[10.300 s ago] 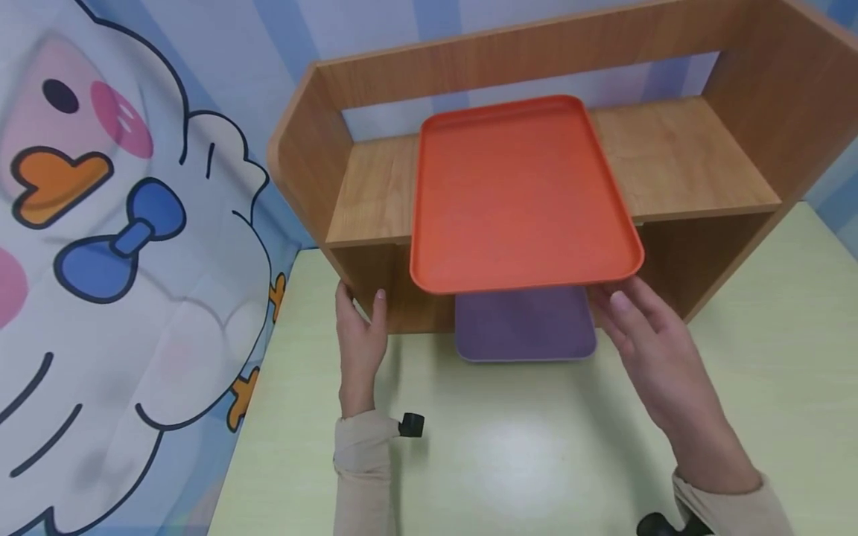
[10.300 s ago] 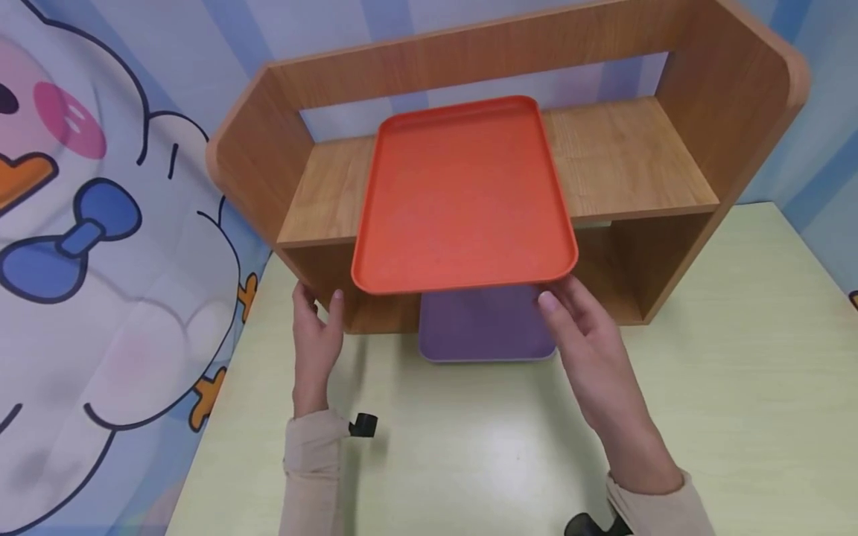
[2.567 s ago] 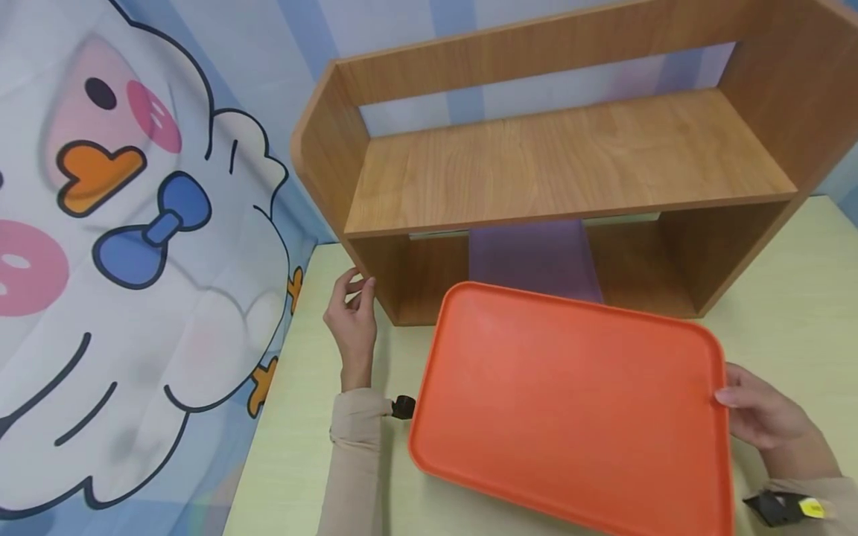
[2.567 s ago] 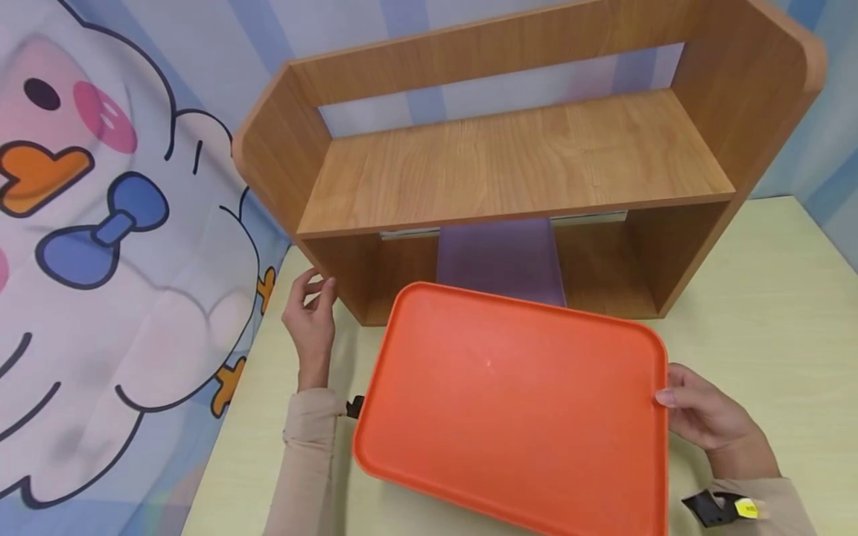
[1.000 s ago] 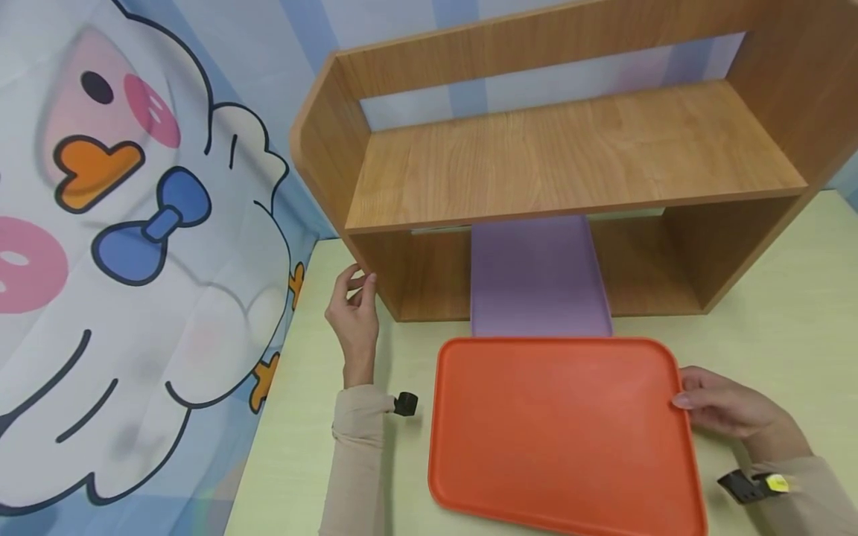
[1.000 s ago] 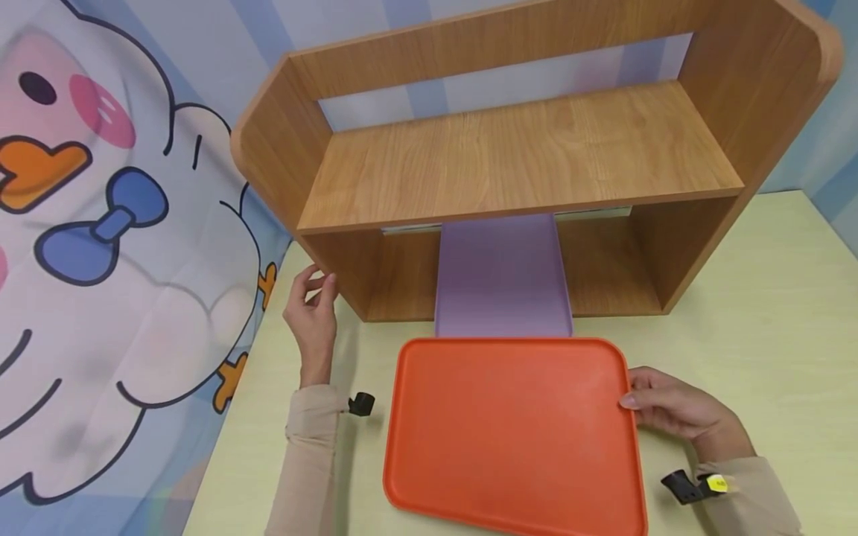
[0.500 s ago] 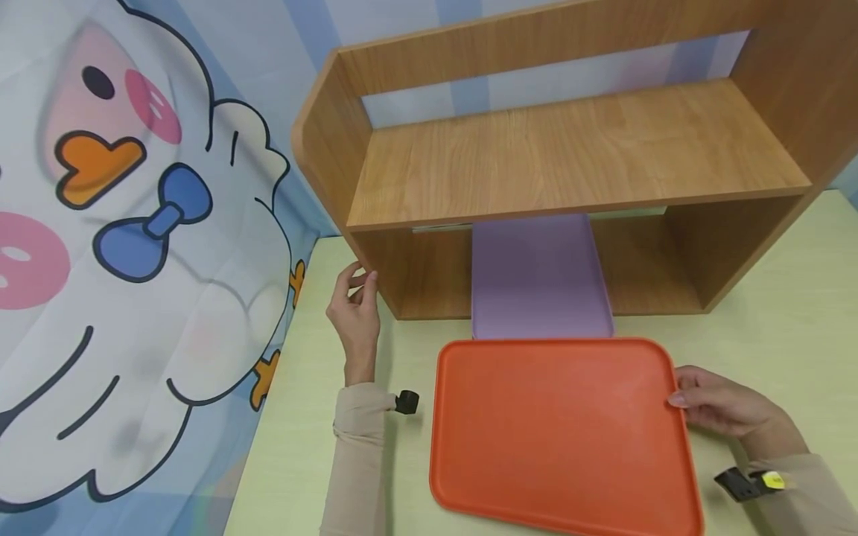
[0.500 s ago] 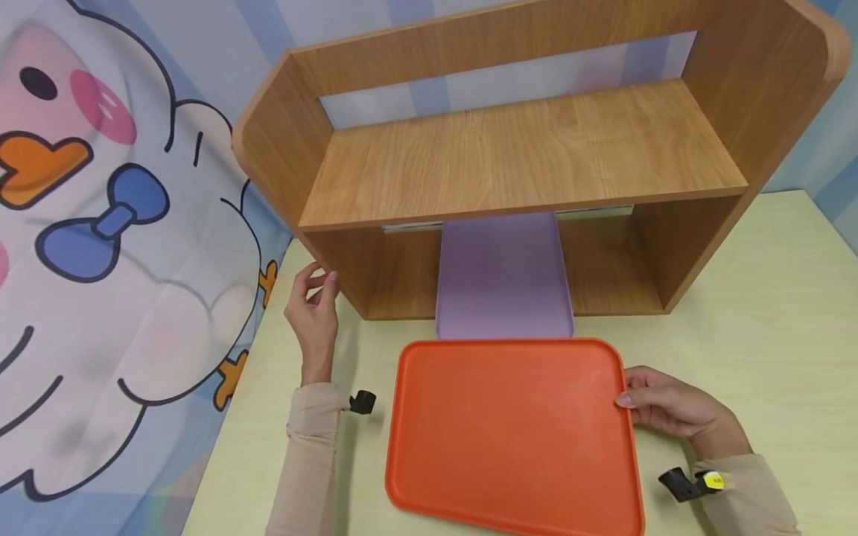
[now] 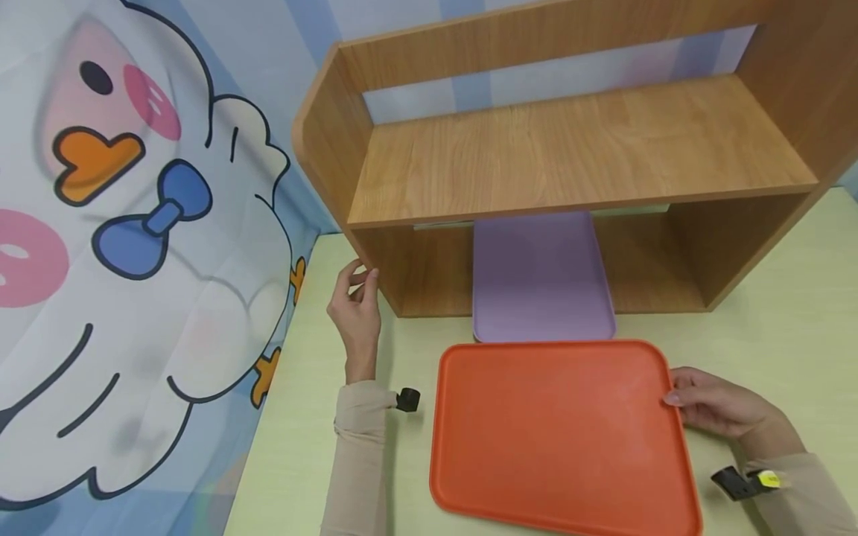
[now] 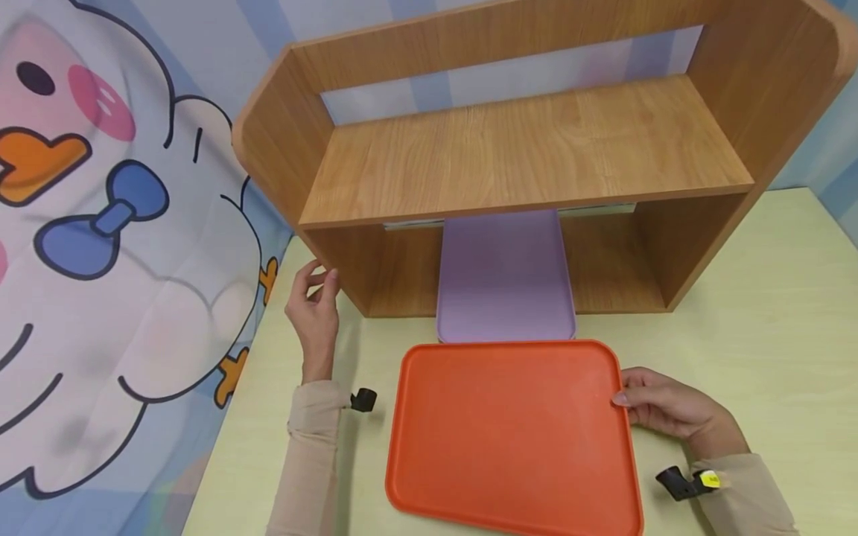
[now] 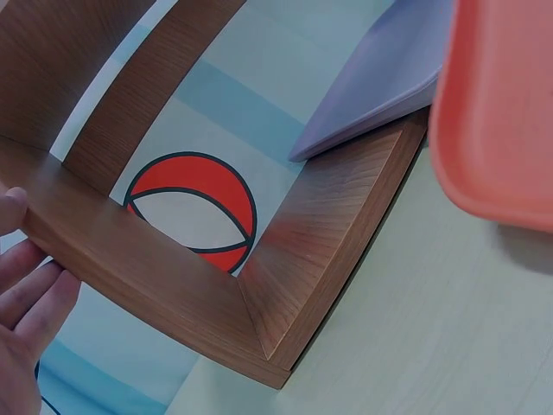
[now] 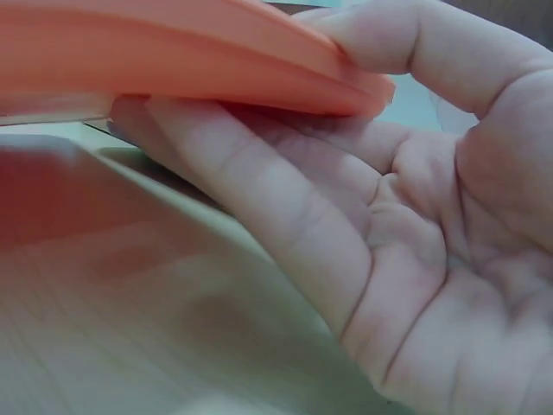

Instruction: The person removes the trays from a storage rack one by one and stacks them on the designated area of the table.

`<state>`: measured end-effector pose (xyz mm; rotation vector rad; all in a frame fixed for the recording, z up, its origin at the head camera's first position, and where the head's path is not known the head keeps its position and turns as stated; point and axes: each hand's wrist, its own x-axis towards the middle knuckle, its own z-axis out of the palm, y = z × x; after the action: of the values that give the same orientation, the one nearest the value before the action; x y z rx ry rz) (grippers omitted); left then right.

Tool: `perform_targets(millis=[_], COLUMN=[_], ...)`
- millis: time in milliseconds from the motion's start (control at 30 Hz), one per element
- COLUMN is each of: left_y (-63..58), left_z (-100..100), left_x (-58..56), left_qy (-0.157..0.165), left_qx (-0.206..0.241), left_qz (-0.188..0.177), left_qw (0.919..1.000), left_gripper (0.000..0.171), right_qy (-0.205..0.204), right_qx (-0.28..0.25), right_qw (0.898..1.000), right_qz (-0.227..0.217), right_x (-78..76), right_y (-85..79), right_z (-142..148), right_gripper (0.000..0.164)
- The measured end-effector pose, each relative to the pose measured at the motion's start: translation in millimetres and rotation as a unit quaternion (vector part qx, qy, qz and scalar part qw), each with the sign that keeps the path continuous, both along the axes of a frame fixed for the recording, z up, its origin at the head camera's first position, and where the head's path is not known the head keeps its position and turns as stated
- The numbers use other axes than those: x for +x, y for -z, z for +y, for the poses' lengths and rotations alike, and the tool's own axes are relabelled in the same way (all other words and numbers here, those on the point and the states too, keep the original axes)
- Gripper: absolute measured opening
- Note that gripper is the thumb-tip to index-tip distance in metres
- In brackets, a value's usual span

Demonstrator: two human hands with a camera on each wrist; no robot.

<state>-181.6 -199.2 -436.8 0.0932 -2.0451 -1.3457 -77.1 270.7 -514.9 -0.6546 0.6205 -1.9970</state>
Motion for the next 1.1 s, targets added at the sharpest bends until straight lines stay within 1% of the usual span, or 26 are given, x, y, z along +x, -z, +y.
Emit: perform_targets(millis=[100, 267, 333, 467, 567, 667, 833, 933, 1033, 1100], left_y=[-4.5, -22.7, -27.3, -28.3, -27.9, -27.9, -28.4, -28.6, -28.6, -28.8], left_z=[3, 14, 17, 17, 17, 17, 17, 16, 16, 16], left_x=[2.2, 14.4, 17.6, 18.8, 18.9, 19.3, 19.6, 19.0, 18.3, 18.4], left_qy=[-0.005, -0.002, -0.001, -0.001, -0.001, -0.001, -0.001, 0.004, 0.008, 0.009], left_qx=[-0.001, 0.001, 0.001, 0.001, 0.001, 0.001, 0.003, 0.001, -0.003, -0.005], left_qz=[-0.003, -0.003, -0.002, -0.003, -0.003, -0.006, -0.001, 0.011, 0.017, 0.018], left_qw=[1.0, 1.0, 1.0, 1.0, 1.0, 1.0, 1.0, 0.9999, 0.9998, 0.9998], left_gripper=[0.028, 0.028, 0.028, 0.029, 0.029, 0.029, 0.028, 0.027, 0.026, 0.026], right_qy=[0.005, 0.001, -0.004, 0.001, 0.008, 0.007, 0.009, 0.019, 0.028, 0.029], right_qx=[0.006, 0.006, 0.003, 0.005, 0.018, 0.035, 0.085, 0.135, 0.183, 0.199], right_qw=[1.0, 0.999, 0.999, 1.0, 1.0, 0.999, 0.996, 0.991, 0.983, 0.979], right_qz=[-0.01, -0.031, -0.039, -0.03, -0.024, -0.033, -0.025, -0.011, 0.005, 0.008], right_x=[0.2, 1.6, 1.9, 2.3, 2.9, 3.9, 4.1, 4.0, 4.5, 4.4], right_y=[1.7, 4.6, 5.7, 7.9, 9.3, 9.7, 7.6, 5.1, 2.4, 0.6], right_z=[1, 3, 3, 4, 4, 4, 4, 4, 2, 1], right_gripper=[0.041, 0.041, 0.041, 0.042, 0.042, 0.042, 0.042, 0.041, 0.037, 0.035])
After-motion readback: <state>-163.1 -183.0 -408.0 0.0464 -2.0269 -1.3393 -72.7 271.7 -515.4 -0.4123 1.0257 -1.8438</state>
